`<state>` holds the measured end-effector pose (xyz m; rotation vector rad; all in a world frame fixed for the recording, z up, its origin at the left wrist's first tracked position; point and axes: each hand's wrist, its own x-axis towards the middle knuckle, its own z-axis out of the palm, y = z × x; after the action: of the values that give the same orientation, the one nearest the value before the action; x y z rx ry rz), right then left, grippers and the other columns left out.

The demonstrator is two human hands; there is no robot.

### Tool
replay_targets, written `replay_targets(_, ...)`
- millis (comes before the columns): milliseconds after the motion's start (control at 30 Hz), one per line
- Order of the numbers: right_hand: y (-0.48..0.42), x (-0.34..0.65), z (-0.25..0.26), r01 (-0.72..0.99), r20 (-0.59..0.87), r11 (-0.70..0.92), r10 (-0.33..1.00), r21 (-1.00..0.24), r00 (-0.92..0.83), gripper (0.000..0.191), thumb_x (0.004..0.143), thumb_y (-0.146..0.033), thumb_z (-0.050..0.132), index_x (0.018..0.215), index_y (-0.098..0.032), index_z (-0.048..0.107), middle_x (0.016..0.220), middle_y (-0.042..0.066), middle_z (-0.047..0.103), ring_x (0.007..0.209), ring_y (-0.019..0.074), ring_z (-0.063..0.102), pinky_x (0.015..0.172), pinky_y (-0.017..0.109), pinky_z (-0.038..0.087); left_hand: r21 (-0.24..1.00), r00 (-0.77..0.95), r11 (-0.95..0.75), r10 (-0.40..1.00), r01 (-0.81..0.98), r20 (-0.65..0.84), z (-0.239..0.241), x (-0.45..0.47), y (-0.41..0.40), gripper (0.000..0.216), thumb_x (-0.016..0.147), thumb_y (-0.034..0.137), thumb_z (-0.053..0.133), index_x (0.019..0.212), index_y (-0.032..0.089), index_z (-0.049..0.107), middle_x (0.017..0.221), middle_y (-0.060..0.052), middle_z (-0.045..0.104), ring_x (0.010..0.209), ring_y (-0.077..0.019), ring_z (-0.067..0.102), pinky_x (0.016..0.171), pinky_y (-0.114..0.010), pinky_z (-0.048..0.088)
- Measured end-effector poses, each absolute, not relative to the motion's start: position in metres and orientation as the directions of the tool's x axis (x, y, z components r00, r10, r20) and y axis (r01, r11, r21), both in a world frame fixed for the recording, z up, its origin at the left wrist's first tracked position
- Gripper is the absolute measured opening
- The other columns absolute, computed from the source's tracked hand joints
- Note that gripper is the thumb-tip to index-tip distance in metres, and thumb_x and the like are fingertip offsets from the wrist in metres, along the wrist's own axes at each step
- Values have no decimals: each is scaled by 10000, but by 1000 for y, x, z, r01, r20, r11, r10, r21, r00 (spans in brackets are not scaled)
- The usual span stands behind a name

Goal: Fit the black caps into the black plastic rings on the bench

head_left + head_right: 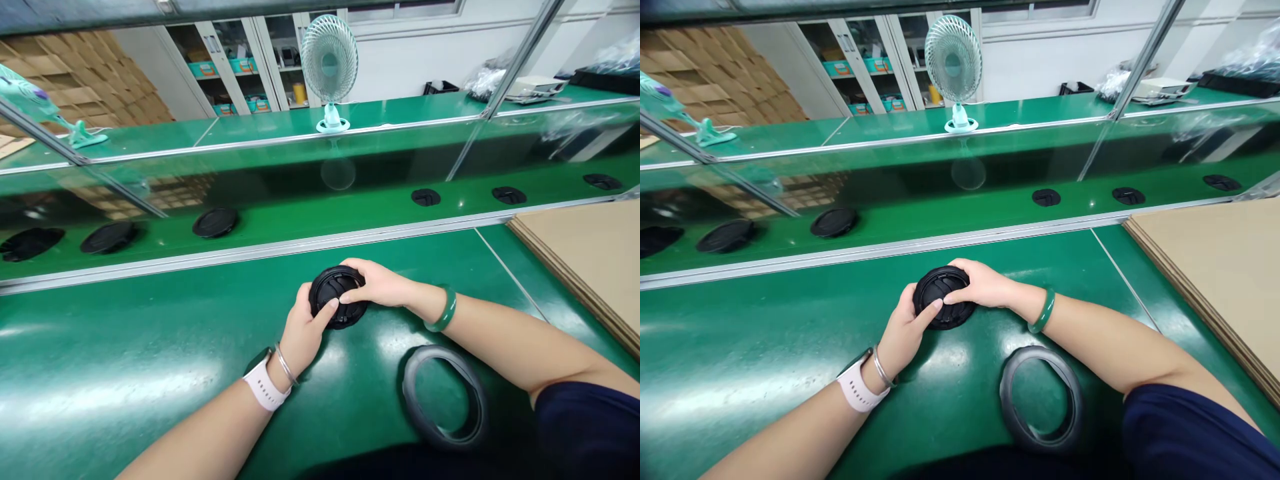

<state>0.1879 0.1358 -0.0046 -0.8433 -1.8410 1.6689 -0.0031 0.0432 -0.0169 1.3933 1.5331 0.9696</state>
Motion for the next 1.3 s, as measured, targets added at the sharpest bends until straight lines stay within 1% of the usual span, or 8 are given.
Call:
replay_targets(300,126,180,-12,271,12,180,851,-946,-524,419,680,-164,837,1044,-169,629,1037,32,676,967,228,627,890,379,484,928,-56,92,995,360,-77,-18,-2,47,358,897,437,607,1152,197,535,1132,-62,653,1068,-230,623,965,-384,480)
replay_targets(500,159,186,-25,-160,-70,-147,909,-976,-410,494,581,-251,907,987,-147,644,954,30,698,918,212,651,897,353,534,952,-148,-132,973,275,178,-15,3,36,625,877,340,652,1396,206,330,1364,-161,513,1244,-267,572,1053,-477,472)
replay_targets(600,178,192,-26,-401,-124,-244,945,-883,-302,511,582,-243,917,996,-142,635,969,52,710,912,205,667,880,332,564,793,228,-488,872,365,432,-2,12,14,715,806,196,709,1448,310,416,1464,-124,489,1413,-331,433,1184,-566,326)
replay_targets(700,184,193,-24,-451,-161,-292,938,-844,-305,394,696,-269,856,1000,-140,641,957,69,717,895,202,681,871,329,585,722,826,-674,491,157,279,5,24,-7,776,793,194,732,1461,461,441,1426,-41,585,1418,-345,443,1227,-586,262)
replay_targets(767,181,192,-24,-407,-157,-275,941,-871,-298,306,767,-310,792,980,-142,650,943,78,720,889,211,685,864,343,594,730,929,-670,341,136,140,4,30,-11,783,780,306,773,1471,461,439,1387,-47,618,1432,-344,422,1253,-558,226)
replay_targets(933,186,188,-26,-241,-87,-164,950,-957,-299,193,837,-336,685,842,-153,624,800,96,706,793,232,692,757,365,613,823,733,-493,664,282,146,0,28,2,200,913,362,616,1068,331,740,1040,-65,702,1344,-307,521,1217,-504,320)
replay_targets(1067,221,162,-14,-60,83,69,954,-996,-287,150,953,-263,552,891,-143,616,883,99,719,883,223,694,825,373,598,999,497,23,867,44,-42,-7,23,14,247,932,440,575,933,215,678,921,-75,700,980,-260,691,946,-428,536)
replay_targets(1300,279,111,-21,303,353,538,794,-787,-495,338,852,-93,741,1184,-134,687,1392,80,571,1451,262,308,1229,457,114,765,367,463,876,-449,-314,-15,17,28,266,910,398,647,1042,174,591,978,-78,707,1084,-269,688,960,-404,518)
